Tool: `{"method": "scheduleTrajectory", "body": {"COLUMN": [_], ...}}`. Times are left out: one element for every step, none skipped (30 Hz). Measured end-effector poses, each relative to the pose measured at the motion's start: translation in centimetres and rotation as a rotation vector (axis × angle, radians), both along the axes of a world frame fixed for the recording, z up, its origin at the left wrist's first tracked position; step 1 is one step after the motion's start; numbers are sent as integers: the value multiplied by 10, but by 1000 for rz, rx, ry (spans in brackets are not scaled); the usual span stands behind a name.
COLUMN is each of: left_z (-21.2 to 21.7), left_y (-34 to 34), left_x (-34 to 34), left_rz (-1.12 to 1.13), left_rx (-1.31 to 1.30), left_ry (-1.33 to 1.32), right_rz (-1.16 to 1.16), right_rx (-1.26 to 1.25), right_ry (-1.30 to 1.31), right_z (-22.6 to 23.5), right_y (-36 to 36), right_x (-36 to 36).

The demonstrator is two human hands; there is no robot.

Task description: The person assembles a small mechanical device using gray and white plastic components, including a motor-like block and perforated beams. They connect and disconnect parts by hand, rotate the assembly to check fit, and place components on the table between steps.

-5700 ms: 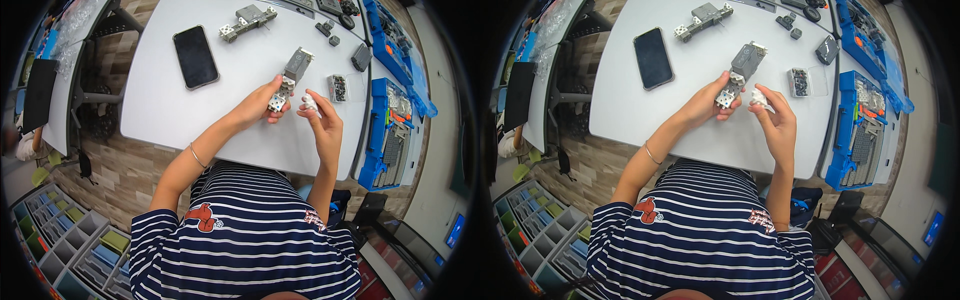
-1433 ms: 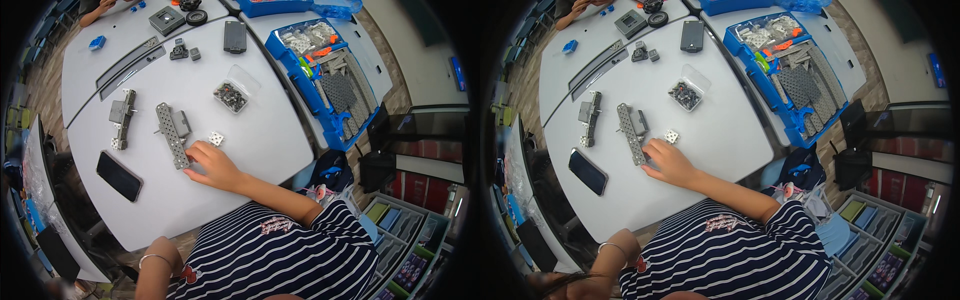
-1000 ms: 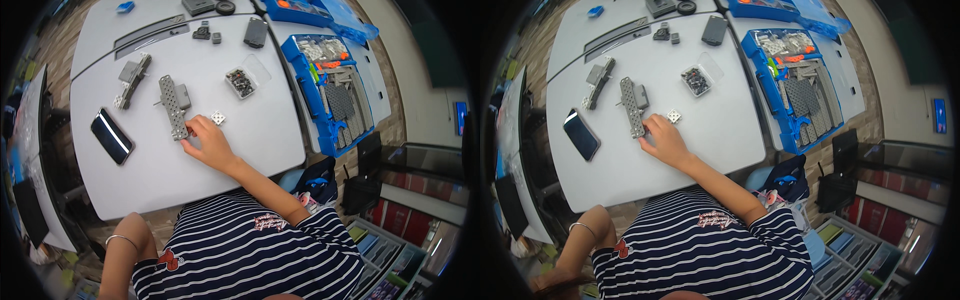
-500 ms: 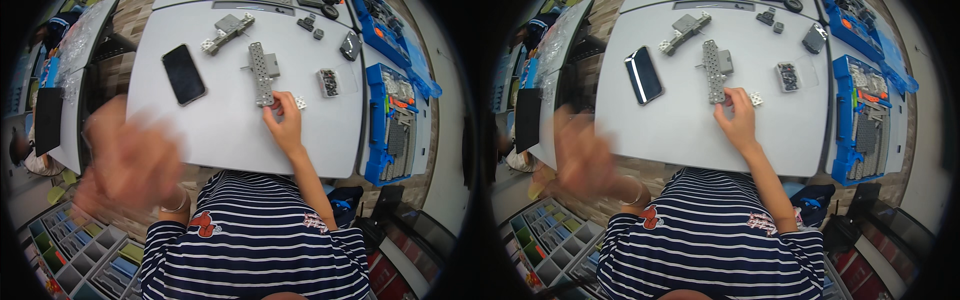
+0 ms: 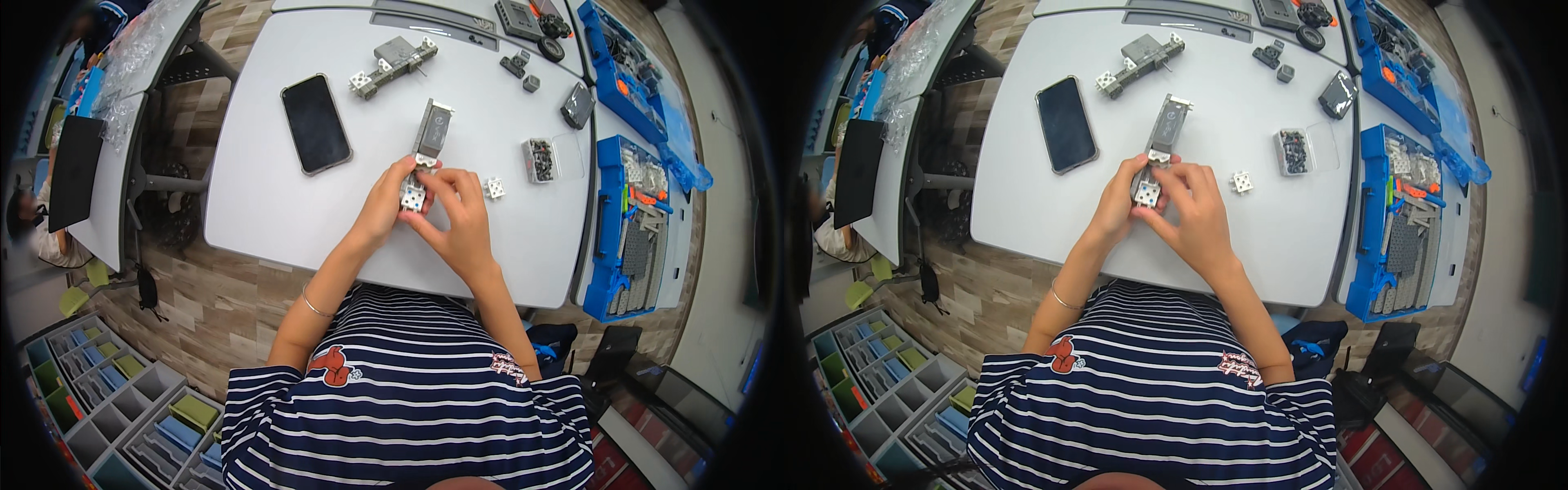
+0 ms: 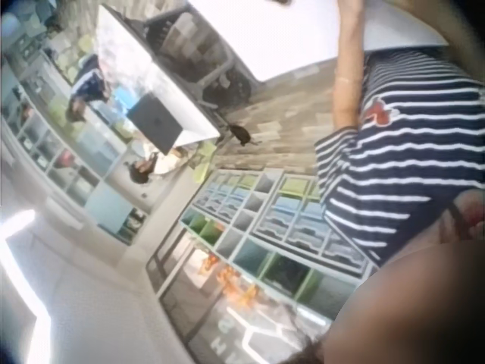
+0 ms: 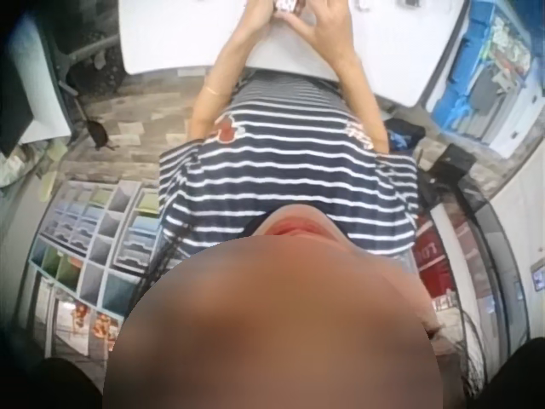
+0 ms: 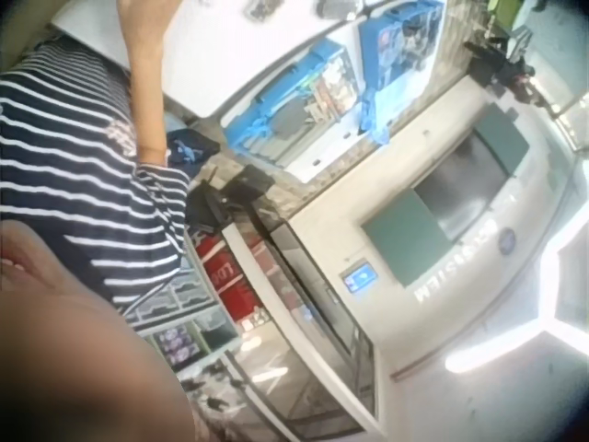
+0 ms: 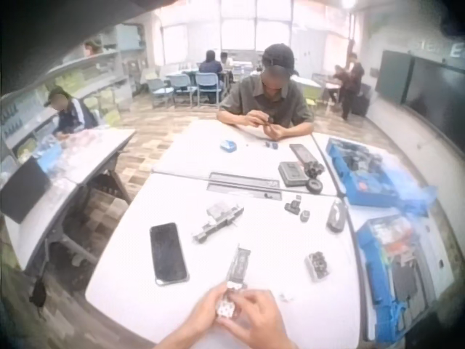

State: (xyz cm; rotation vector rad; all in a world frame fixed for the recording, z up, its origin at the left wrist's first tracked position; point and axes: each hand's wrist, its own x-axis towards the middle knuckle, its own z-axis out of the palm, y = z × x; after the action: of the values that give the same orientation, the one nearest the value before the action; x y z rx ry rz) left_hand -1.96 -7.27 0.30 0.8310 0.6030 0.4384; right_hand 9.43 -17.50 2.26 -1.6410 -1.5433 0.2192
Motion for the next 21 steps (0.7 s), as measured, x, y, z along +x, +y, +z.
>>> {"method": "scheduleTrajectory", "body": {"left_z": [-1,-2,-4,-5,-6,-6,-6,-6,-5,-5,-6,-7,-8,-11,-13,-16,-18,-20,-22,-24,-25], "left_y": [-1,-2,-2,-3,-4,-4,-5,-4,-4,-3,-3,-2,-2,-2,-2,-2,-2,-2,-2,-2,-1], "left_x": [0,-1,-1,-1,1,2,2,3,3,3,3,3,3,2,2,1,1,1,1,1,1], "left_rz": [4,-6,-16,-25,-35,-47,-74,-93,-85,-81,-79,-80,-70,-58,-48,-52,-57,-61,-62,-64,-65], "left_rx": [-40,-86,-125,-109,-67,-23,33,54,49,53,65,45,47,51,57,48,41,32,37,42,56], "left_ry": [-35,-59,-110,-106,-66,-49,-81,-83,-75,-82,-127,-110,-60,-39,-30,-23,-27,-35,-26,-25,-34], "right_rz": [8,6,2,-3,-8,-11,-8,-7,-18,-14,-13,-8,-3,8,22,38,47,58,69,75,81], "right_rx": [-22,-18,-29,-44,-64,-91,-93,-95,-96,-116,-116,-109,-114,-100,-100,-96,-85,-74,-62,-62,-62], "right_ry": [-40,-71,-64,-52,-36,18,16,15,18,9,-46,-105,-160,-192,-219,-248,-287,-323,-360,-371,-383], "right_z": [4,7,9,12,14,16,18,18,19,18,17,14,12,9,6,3,0,-3,-5,-6,-6], "right_y": [0,-1,-1,-3,-5,-6,-7,-8,-9,-10,-10,-9,-8,-7,-7,-6,-5,-5,-5,-5,-4], "right_x": [0,-1,0,1,2,3,3,4,3,1,-2,-3,-4,-5,-4,-3,-1,1,3,4,5]}}
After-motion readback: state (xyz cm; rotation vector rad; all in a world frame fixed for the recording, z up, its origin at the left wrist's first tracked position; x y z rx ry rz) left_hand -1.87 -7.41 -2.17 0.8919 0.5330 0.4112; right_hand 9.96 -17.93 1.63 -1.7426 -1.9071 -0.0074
